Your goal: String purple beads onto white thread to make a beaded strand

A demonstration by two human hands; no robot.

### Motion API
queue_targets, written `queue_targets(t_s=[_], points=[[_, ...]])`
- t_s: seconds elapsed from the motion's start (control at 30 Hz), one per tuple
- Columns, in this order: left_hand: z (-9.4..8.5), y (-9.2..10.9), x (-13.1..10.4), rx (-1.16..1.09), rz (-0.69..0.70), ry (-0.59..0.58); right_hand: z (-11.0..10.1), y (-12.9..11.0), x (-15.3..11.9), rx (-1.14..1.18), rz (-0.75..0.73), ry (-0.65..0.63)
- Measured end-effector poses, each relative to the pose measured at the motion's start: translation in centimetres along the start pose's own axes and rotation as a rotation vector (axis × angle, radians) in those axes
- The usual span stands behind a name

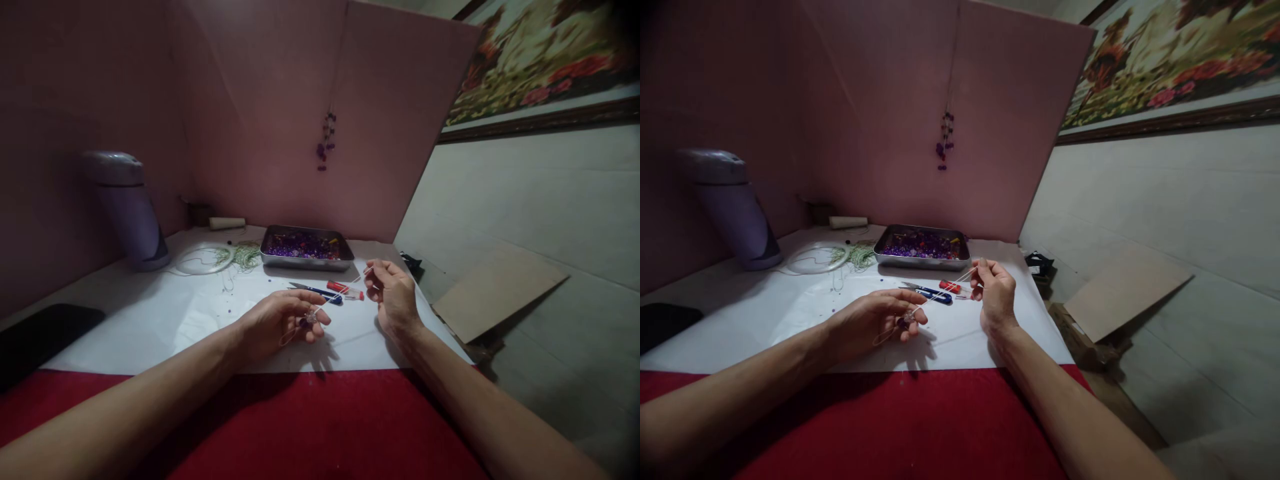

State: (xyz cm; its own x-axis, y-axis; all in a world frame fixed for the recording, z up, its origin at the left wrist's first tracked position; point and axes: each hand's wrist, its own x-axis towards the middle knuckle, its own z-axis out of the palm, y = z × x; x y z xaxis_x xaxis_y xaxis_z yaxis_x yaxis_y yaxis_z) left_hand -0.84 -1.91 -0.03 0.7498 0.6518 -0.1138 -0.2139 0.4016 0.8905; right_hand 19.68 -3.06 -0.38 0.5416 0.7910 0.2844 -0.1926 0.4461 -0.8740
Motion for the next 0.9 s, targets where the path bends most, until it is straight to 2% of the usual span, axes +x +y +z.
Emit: queue_targets(t_s=[0.3, 0.43, 0.5, 0.6, 0.67, 0.73, 0.9], points=[[-0.1, -0.1, 0.2, 0.047, 0.036, 0.039, 0.2, 0.1, -0.1, -0.016, -0.013, -0.017], [0.0, -0.2, 0.2, 0.091, 0.026, 0.097, 0.2, 0.4, 0.1, -0.12, -0.041, -0.024], [0.0, -0.2, 0.2, 0.106, 0.016, 0.134, 0.2, 0.4, 0.0, -0.291, -0.122, -0.034], [-0.2, -0.2, 0.4, 0.097, 0.023, 0.177, 0.5, -0.1, -0.9, -0.578, -0.381, -0.036], [-0.4, -0.2, 0.4, 0.078, 0.033, 0.208, 1.0, -0.7, -2.1, -0.642, -0.5, -0.091], [-0.5, -0.2, 0.5, 0.064, 0.056, 0.225, 1.5, -1.2, -3.4, -0.683, -0.449, -0.236], [-0.6, -0.2, 0.6, 0.059, 0.151, 0.223, 2.4, -0.6, -5.4, -0.672, -0.015, -0.531]])
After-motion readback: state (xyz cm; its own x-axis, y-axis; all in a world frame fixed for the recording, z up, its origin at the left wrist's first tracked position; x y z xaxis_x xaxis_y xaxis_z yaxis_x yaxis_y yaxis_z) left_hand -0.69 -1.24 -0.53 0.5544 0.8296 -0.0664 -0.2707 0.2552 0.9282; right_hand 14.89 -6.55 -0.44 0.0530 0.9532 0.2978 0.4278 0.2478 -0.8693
